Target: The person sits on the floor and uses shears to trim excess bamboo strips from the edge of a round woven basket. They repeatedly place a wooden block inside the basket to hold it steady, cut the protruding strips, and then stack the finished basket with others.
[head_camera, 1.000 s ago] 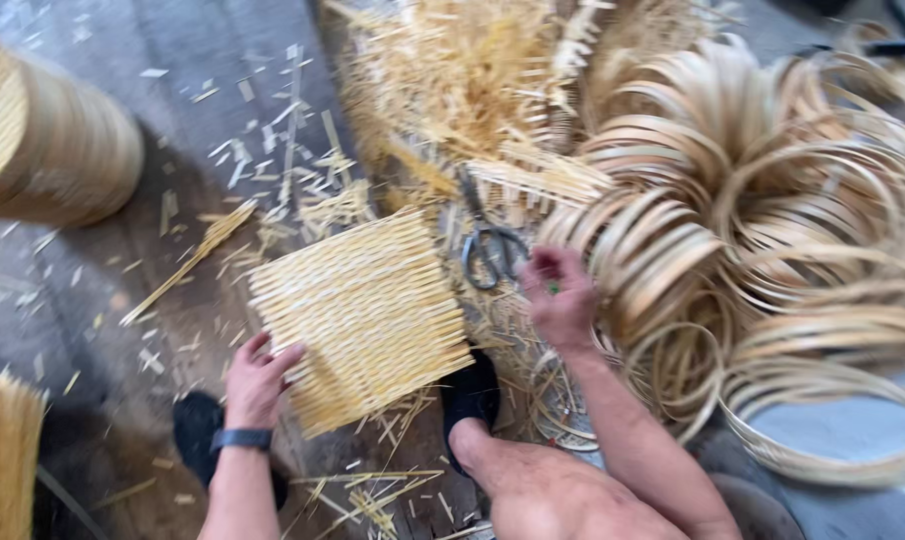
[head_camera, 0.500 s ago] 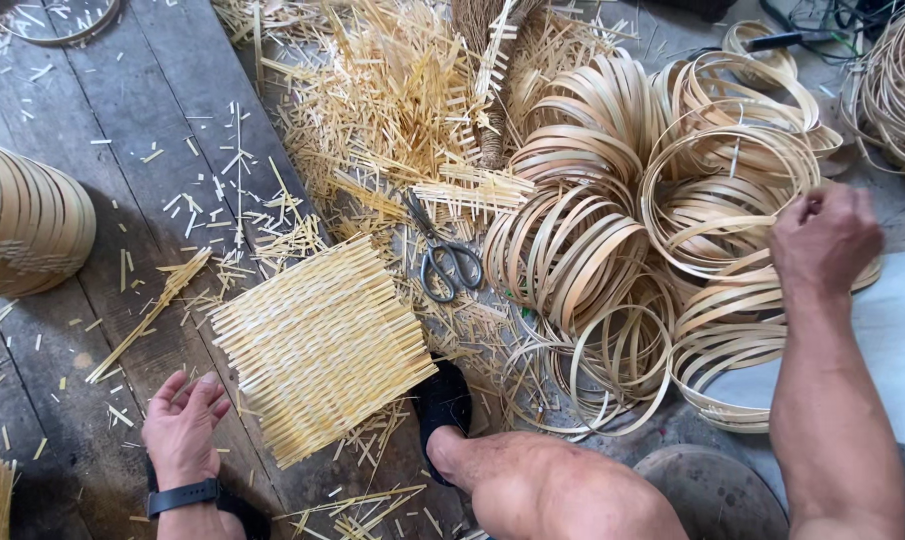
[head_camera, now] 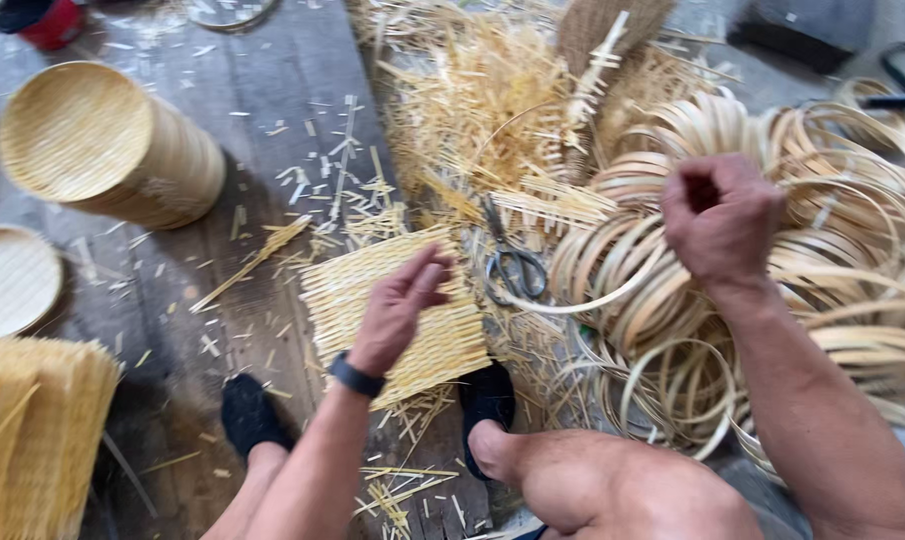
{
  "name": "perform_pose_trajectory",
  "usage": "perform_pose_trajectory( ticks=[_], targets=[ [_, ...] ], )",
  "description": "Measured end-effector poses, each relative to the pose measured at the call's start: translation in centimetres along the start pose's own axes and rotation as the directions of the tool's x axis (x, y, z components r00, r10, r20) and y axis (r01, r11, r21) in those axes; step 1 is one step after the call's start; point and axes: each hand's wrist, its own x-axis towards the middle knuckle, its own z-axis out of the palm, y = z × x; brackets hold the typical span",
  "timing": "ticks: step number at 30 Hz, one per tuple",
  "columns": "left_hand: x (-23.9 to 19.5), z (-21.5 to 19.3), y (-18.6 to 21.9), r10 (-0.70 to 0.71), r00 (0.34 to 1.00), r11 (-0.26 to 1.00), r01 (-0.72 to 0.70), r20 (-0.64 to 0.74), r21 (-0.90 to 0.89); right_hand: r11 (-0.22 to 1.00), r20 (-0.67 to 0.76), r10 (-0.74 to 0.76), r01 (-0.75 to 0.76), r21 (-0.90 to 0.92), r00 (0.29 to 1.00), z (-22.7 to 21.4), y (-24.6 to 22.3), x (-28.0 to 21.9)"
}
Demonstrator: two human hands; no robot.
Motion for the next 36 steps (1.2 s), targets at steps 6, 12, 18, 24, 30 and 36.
perform_pose_trajectory(
  ticks=[6, 12, 18, 24, 30, 36],
  targets=[
    [-2.7, 2.4, 1.2, 0.089, 0.996, 0.724, -0.048, 0.025, -0.688, 0.942, 0.062, -0.317, 0.306, 0.138, 0.947, 3.4, -11.0, 2.1],
    [-3.2, 3.7, 3.7, 0.091, 0.963, 0.995, -0.081, -0.252, 0.049, 0.766, 0.341, -0.259, -0.023, 0.642, 0.904, 4.9, -20.0, -1.2],
    [-2.6, 0.2, 9.1, 0.339, 0.931, 0.809, -0.216, -0.133, 0.547, 0.740, 0.192, -0.467, 0.263, 0.619, 0.863, 3.6, -20.5, 0.9],
    [-3.0, -0.1, 11.8, -0.512, 0.854, 0.849, 0.519, 0.088, -0.102, 0.615, 0.081, -0.757, 0.666, 0.422, 0.648, 3.5, -24.3, 3.6],
    [-4.5, -2.0, 10.8, -0.476, 0.869, 0.837, 0.495, 0.135, -0.232, 0.594, 0.153, -0.795, 0.699, 0.398, 0.588, 5.3, -25.5, 3.1],
    [-5.5, -2.1, 7.7, -0.318, 0.942, 0.915, 0.276, -0.106, -0.294, 0.679, 0.131, -0.716, 0.640, 0.360, 0.686, 7.2, -27.0, 1.0]
  ],
)
